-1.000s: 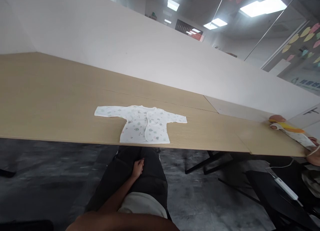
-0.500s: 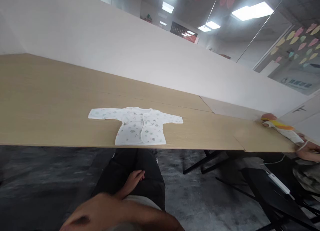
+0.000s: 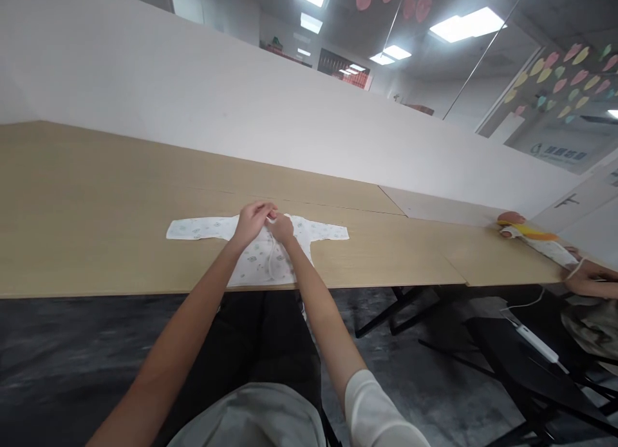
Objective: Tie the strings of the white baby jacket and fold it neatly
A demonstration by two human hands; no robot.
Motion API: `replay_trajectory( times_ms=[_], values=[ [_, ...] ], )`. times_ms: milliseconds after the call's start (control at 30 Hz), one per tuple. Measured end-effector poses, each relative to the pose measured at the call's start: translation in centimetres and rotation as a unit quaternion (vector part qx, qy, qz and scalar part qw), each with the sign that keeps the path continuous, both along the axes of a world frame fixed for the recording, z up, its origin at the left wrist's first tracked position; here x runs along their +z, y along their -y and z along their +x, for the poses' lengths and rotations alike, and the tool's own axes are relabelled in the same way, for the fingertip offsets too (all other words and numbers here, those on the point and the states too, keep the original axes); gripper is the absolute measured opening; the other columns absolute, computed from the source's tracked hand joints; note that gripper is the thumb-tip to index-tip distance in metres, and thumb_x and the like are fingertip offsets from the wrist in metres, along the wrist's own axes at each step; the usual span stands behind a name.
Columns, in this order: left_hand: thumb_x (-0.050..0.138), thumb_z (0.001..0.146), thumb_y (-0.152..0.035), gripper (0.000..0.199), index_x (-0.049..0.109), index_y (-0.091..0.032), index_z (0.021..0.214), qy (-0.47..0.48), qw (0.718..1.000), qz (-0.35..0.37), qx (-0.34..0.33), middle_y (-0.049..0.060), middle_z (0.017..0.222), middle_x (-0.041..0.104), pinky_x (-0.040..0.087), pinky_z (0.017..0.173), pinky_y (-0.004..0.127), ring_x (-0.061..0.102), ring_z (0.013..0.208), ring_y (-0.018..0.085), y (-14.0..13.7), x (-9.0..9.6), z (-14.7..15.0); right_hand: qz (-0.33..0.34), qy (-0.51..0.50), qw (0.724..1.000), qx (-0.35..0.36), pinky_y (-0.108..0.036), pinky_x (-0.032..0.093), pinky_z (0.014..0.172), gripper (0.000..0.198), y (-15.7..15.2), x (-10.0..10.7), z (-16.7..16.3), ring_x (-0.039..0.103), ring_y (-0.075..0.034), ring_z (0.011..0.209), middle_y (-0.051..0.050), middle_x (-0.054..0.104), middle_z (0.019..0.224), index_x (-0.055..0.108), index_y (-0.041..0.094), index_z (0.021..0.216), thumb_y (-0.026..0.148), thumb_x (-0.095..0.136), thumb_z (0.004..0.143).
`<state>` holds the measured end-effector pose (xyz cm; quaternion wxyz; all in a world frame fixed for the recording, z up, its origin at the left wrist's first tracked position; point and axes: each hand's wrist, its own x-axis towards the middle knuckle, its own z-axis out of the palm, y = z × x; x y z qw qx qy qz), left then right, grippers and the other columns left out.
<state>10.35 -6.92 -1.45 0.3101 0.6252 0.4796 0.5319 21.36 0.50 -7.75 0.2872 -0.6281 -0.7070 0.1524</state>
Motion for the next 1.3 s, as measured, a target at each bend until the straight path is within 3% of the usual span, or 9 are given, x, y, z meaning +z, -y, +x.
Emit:
replay_trajectory(
  times_ms=[33,100,233,367,600,867,1100,1300],
  values=[
    [0.049,0.084,-0.036,0.032,0.073,-0.015,0.087,-0.017,0.997,-0.009,0.077,0.008,0.082,0.073,0.05,0.081,0.03,0.067,0.082,0.02,-2.1,-1.1,0.3,-0.01,0.022,1.0,-0.011,-0.034,0.053,0.086,0.028,-0.1,-0.8,-0.2,0.067,-0.026,0.102,-0.013,0.071,0.108,0.067,0.015,0.106,0.033,0.068,0.085],
    [0.049,0.08,-0.03,0.03,0.074,-0.015,0.086,-0.084,0.985,-0.062,0.139,0.009,0.086,0.074,0.05,0.082,0.031,0.068,0.086,0.022,-5.3,-3.7,0.6,-0.017,0.05,0.998,-0.028,-0.035,0.052,0.09,0.032,-0.1,-2.0,-0.5,0.065,-0.027,0.108,-0.016,0.069,0.117,0.065,0.015,0.113,0.033,0.066,0.087],
    [0.046,0.081,-0.028,0.032,0.075,-0.016,0.085,-0.204,0.966,-0.095,0.127,0.011,0.094,0.076,0.048,0.084,0.031,0.068,0.092,0.023,-7.6,-7.7,0.2,-0.009,0.027,0.999,-0.025,-0.032,0.05,0.094,0.024,-0.1,-2.5,-0.1,0.066,-0.024,0.111,-0.014,0.07,0.117,0.069,0.014,0.109,0.02,0.058,0.089],
    [0.044,0.086,-0.031,0.036,0.076,-0.017,0.096,-0.277,0.952,-0.048,0.121,0.013,0.103,0.074,0.048,0.084,0.03,0.066,0.096,0.024,-7.6,-9.5,0.1,-0.009,-0.072,0.997,-0.037,-0.026,0.05,0.094,0.025,-0.8,-2.7,0.8,0.069,-0.018,0.102,-0.007,0.075,0.104,0.074,0.017,0.098,0.01,0.054,0.084],
    [0.046,0.088,-0.033,0.038,0.076,-0.015,0.103,-0.361,0.93,-0.002,0.076,0.014,0.109,0.071,0.049,0.085,0.032,0.064,0.102,0.027,-8.0,-10.3,0.1,0.007,-0.171,0.985,-0.039,-0.024,0.053,0.085,0.028,-1.5,-3.7,1.9,0.071,-0.015,0.084,-0.001,0.076,0.086,0.075,0.02,0.091,0.007,0.053,0.078],
    [0.052,0.083,-0.03,0.03,0.074,-0.018,0.1,-0.3,0.951,-0.024,0.064,0.008,0.099,0.075,0.05,0.081,0.028,0.067,0.092,0.022,-8.1,-10.4,-0.1,0.013,-0.213,0.976,-0.038,-0.022,0.053,0.083,0.027,-0.9,-3.5,2.2,0.072,-0.015,0.086,-0.002,0.077,0.084,0.073,0.018,0.092,0.005,0.056,0.075],
    [0.053,0.082,-0.034,0.031,0.074,-0.018,0.099,-0.255,0.964,-0.042,0.066,0.008,0.094,0.076,0.049,0.079,0.028,0.067,0.088,0.021,-8.0,-10.4,-0.2,-0.002,-0.207,0.978,-0.035,-0.02,0.053,0.076,0.027,-0.3,-3.1,2.2,0.069,-0.013,0.071,0.002,0.073,0.072,0.073,0.019,0.095,0.011,0.053,0.078],
    [0.054,0.08,-0.031,0.029,0.075,-0.018,0.096,-0.222,0.972,-0.041,0.069,0.008,0.094,0.076,0.05,0.082,0.029,0.068,0.088,0.021,-7.8,-10.1,-0.1,-0.019,-0.216,0.976,-0.012,-0.021,0.053,0.075,0.034,0.0,-2.6,2.1,0.069,-0.013,0.073,0.001,0.074,0.079,0.072,0.018,0.1,0.01,0.047,0.079]
  ],
)
